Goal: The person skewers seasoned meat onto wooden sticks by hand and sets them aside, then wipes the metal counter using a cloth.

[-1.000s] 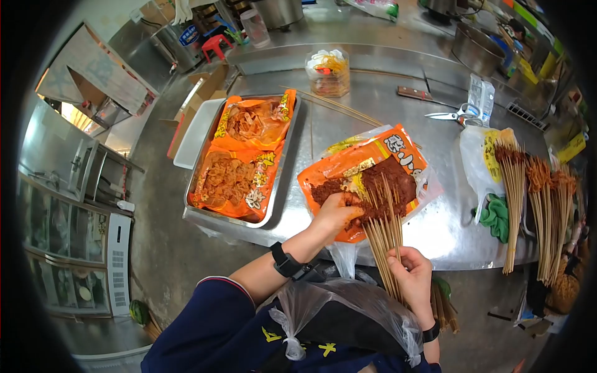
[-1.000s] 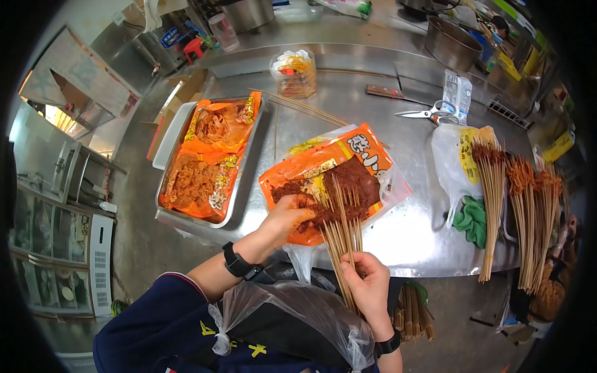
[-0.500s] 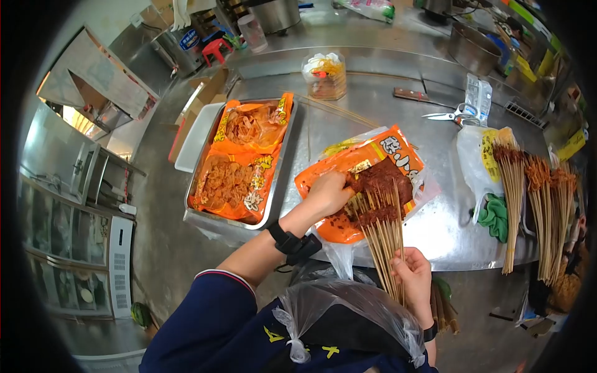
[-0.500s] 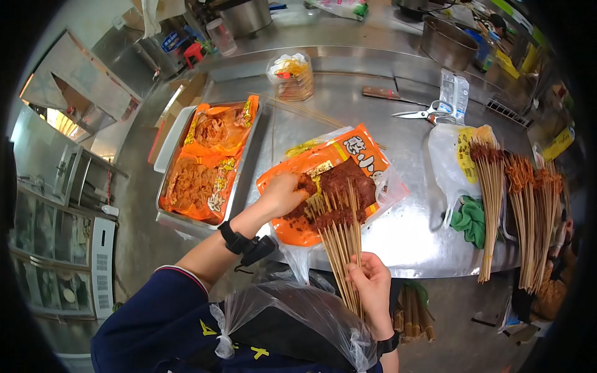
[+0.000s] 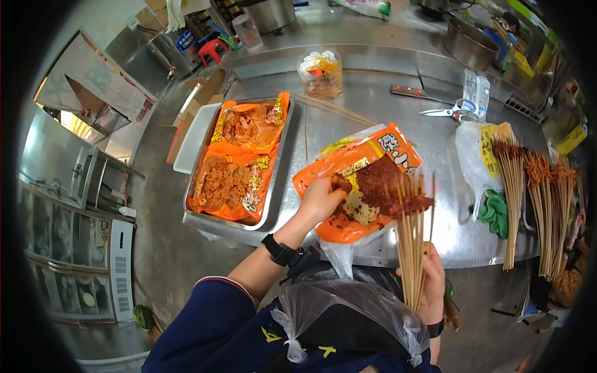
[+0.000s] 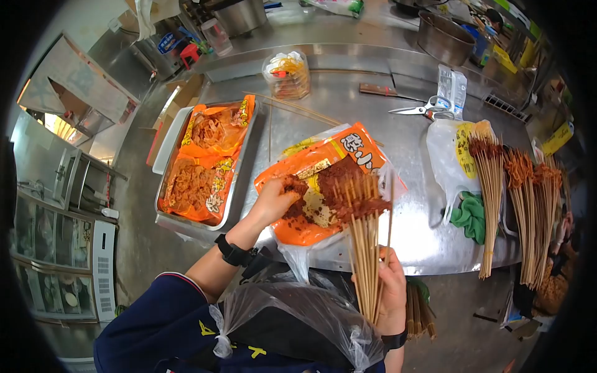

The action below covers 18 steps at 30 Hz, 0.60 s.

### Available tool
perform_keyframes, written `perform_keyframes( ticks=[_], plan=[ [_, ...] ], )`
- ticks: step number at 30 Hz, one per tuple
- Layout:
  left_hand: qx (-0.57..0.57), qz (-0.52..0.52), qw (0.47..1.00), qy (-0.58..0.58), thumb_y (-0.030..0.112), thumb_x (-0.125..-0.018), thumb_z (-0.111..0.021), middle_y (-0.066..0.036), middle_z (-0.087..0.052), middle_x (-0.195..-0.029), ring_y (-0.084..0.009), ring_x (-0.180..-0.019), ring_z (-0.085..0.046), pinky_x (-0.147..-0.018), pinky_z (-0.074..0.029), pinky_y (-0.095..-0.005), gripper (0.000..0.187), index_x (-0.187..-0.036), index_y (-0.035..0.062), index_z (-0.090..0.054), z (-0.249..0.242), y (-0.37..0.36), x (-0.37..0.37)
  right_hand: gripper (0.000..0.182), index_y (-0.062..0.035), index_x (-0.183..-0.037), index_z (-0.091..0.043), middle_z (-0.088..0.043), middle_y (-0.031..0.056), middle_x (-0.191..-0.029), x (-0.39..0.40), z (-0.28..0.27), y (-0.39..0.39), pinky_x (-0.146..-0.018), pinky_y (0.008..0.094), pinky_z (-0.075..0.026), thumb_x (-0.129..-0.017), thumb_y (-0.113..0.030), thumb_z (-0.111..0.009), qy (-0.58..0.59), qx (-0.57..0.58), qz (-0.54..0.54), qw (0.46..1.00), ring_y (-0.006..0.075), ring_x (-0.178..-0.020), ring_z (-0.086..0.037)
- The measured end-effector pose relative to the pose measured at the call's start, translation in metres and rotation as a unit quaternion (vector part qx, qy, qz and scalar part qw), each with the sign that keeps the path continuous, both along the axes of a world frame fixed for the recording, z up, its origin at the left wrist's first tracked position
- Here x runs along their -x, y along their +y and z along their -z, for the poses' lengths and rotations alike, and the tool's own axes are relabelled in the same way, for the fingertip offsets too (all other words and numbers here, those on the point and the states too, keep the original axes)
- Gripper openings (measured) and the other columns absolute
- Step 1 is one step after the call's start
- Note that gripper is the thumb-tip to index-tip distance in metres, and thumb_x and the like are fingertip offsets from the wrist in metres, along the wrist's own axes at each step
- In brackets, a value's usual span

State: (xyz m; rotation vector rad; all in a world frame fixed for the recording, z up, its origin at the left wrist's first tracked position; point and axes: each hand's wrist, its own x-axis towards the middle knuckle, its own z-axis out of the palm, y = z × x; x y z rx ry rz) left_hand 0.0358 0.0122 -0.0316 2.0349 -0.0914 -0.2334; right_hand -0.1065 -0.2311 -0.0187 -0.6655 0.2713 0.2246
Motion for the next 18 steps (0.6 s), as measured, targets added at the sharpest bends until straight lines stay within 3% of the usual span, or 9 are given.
perform_keyframes(
  ticks=[2,5,7,8,11,12,15,16,18],
  plan=[
    [-0.004,-0.001,1.0,0.005,0.001,-0.072,-0.051,-0.009,-0.063,-0.08,-0.0142,-0.075,-0.058,-0.069,-0.047,-0.0279,0.019,-0.088,-0.0028,-0.061,0.001,-0.005,0.001,0.031,-0.0013,-0.114,-0.041,-0.054,0.0162,-0.103,-0.002,-0.007,-0.007,-0.063,0.0381,-0.055,-0.085,-0.008,-0.047,-0.032,-0.014,0.021,0.999,0.0218,-0.085,-0.059],
    [-0.092,0.074,0.992,-0.038,0.003,-0.07,-0.053,-0.014,-0.062,-0.085,-0.0226,-0.081,-0.06,-0.072,-0.047,-0.0325,0.022,-0.09,-0.0011,-0.061,0.008,-0.02,0.003,0.038,-0.0007,-0.12,-0.038,-0.053,0.0156,-0.106,-0.003,0.002,-0.011,-0.062,0.0384,-0.055,-0.085,-0.009,-0.047,-0.044,-0.05,0.037,0.997,0.021,-0.084,-0.059],
    [-0.24,0.097,0.963,-0.068,0.005,-0.067,-0.054,-0.019,-0.06,-0.089,-0.0329,-0.087,-0.057,-0.075,-0.045,-0.0387,0.026,-0.092,0.0001,-0.059,0.002,-0.032,0.009,0.037,-0.0007,-0.12,-0.038,-0.053,0.0144,-0.107,-0.002,0.006,-0.011,-0.063,0.0382,-0.054,-0.085,-0.009,-0.046,-0.045,-0.073,0.042,0.995,0.0195,-0.085,-0.058],
    [-0.229,0.1,0.966,-0.068,0.006,-0.065,-0.054,-0.02,-0.058,-0.089,-0.0377,-0.088,-0.054,-0.075,-0.044,-0.0428,0.029,-0.093,0.0012,-0.058,0.003,-0.036,0.009,0.037,-0.0008,-0.121,-0.038,-0.053,0.014,-0.108,-0.001,0.008,-0.012,-0.062,0.0379,-0.053,-0.085,-0.009,-0.046,-0.032,-0.081,0.047,0.995,0.0191,-0.085,-0.058],
    [-0.255,0.147,0.954,-0.063,0.006,-0.065,-0.054,-0.02,-0.058,-0.089,-0.0363,-0.089,-0.054,-0.074,-0.044,-0.0421,0.028,-0.092,0.0013,-0.058,-0.009,-0.052,0.014,0.037,-0.0011,-0.121,-0.038,-0.053,0.0134,-0.108,0.001,0.01,-0.013,-0.062,0.0374,-0.052,-0.085,-0.009,-0.046,-0.016,-0.102,0.057,0.993,0.0185,-0.085,-0.058],
    [-0.257,0.151,0.946,-0.126,0.007,-0.066,-0.055,-0.019,-0.059,-0.083,-0.0353,-0.084,-0.057,-0.07,-0.046,-0.0424,0.027,-0.092,0.0025,-0.059,-0.004,-0.057,0.014,0.037,-0.0013,-0.121,-0.038,-0.053,0.0132,-0.107,0.001,0.011,-0.014,-0.062,0.0372,-0.052,-0.085,-0.008,-0.045,-0.016,-0.114,0.059,0.992,0.0184,-0.085,-0.057],
    [-0.323,0.2,0.919,-0.103,0.009,-0.067,-0.056,-0.019,-0.059,-0.076,-0.034,-0.076,-0.059,-0.065,-0.047,-0.0423,0.026,-0.092,0.0038,-0.06,0.0,-0.07,0.017,0.037,-0.0012,-0.121,-0.038,-0.053,0.013,-0.107,0.001,0.01,-0.015,-0.062,0.0375,-0.052,-0.085,-0.009,-0.046,-0.016,-0.125,0.062,0.99,0.0187,-0.085,-0.057],
    [-0.319,0.204,0.918,-0.118,0.011,-0.065,-0.061,-0.019,-0.06,-0.073,-0.0318,-0.072,-0.061,-0.062,-0.048,-0.0424,0.02,-0.083,0.0029,-0.058,0.005,-0.07,0.02,0.037,-0.0012,-0.121,-0.038,-0.053,0.013,-0.107,0.002,0.01,-0.016,-0.062,0.0375,-0.052,-0.085,-0.009,-0.046,-0.016,-0.125,0.064,0.99,0.0187,-0.085,-0.057],
    [-0.315,0.198,0.916,-0.147,0.013,-0.065,-0.062,-0.019,-0.06,-0.071,-0.0327,-0.07,-0.06,-0.061,-0.048,-0.0421,0.02,-0.082,0.0028,-0.058,0.012,-0.069,0.025,0.037,-0.0006,-0.12,-0.038,-0.053,0.0131,-0.106,0.003,0.01,-0.016,-0.063,0.0374,-0.053,-0.085,-0.01,-0.046,-0.021,-0.119,0.066,0.99,0.0192,-0.084,-0.058]
  ],
)
